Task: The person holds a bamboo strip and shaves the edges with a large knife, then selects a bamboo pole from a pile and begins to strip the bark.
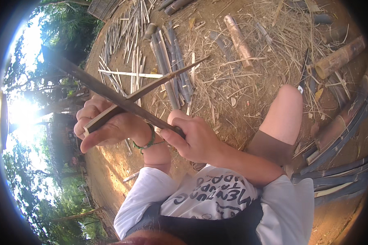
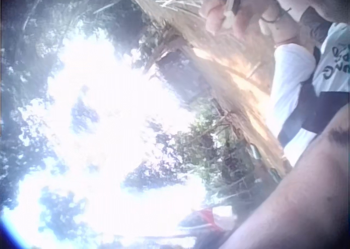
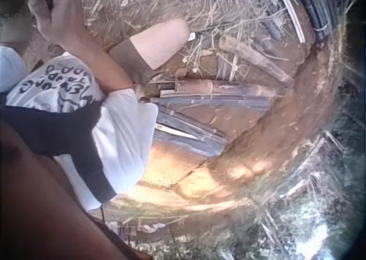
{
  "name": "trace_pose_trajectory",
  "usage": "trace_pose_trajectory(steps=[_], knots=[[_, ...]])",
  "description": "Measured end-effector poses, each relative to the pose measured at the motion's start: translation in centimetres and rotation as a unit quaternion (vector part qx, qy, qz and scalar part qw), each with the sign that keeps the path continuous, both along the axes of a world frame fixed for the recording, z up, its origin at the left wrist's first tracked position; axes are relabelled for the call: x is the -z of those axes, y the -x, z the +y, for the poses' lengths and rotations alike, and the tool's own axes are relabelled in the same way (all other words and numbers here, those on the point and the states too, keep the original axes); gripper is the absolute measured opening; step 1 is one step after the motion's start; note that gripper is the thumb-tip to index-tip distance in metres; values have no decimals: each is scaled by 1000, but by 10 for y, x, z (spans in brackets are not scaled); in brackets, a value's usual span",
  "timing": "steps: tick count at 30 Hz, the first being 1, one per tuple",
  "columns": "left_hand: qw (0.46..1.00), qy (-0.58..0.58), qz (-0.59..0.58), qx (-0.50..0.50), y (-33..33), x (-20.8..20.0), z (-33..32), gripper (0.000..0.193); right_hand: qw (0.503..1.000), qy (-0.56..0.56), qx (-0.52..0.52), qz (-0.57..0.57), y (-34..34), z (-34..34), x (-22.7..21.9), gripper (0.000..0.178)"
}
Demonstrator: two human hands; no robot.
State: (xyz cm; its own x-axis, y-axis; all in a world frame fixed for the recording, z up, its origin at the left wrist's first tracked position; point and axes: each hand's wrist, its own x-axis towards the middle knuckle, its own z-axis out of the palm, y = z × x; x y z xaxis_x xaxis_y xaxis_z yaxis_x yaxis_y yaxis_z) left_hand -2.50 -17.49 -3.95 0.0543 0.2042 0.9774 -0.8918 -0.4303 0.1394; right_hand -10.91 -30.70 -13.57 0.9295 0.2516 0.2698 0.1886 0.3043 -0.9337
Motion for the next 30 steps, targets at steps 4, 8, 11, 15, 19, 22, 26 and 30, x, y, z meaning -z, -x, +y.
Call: trace_pose_trajectory(steps=[4,8,11,15,19,22,26,30], knots=[[1000,15,0,-6,-7,-4,-10,66,997,31,31,-59,10,-6,-17,39],[1000,-1,-15,10,-3,-1,-9,65,997,52,12,55,6,-8,-5,40],[1000,8,-11,-10,-1,1,-12,66,998,54,21,-1,10,-12,-15,43],[999,17,-16,31,-2,2,-14,67,996,69,44,-31,2,-6,-2,46],[1000,6,-1,8,1,2,-12,67,976,144,87,141,-20,-4,33,48],[1000,27,-9,5,1,4,-14,66,998,25,60,-20,-1,-5,-3,55],[999,31,-10,-3,-3,-4,-9,64,980,121,113,114,-32,18,71,47],[999,24,3,-31,-7,-1,-4,63,982,137,54,121,-27,4,48,49]])
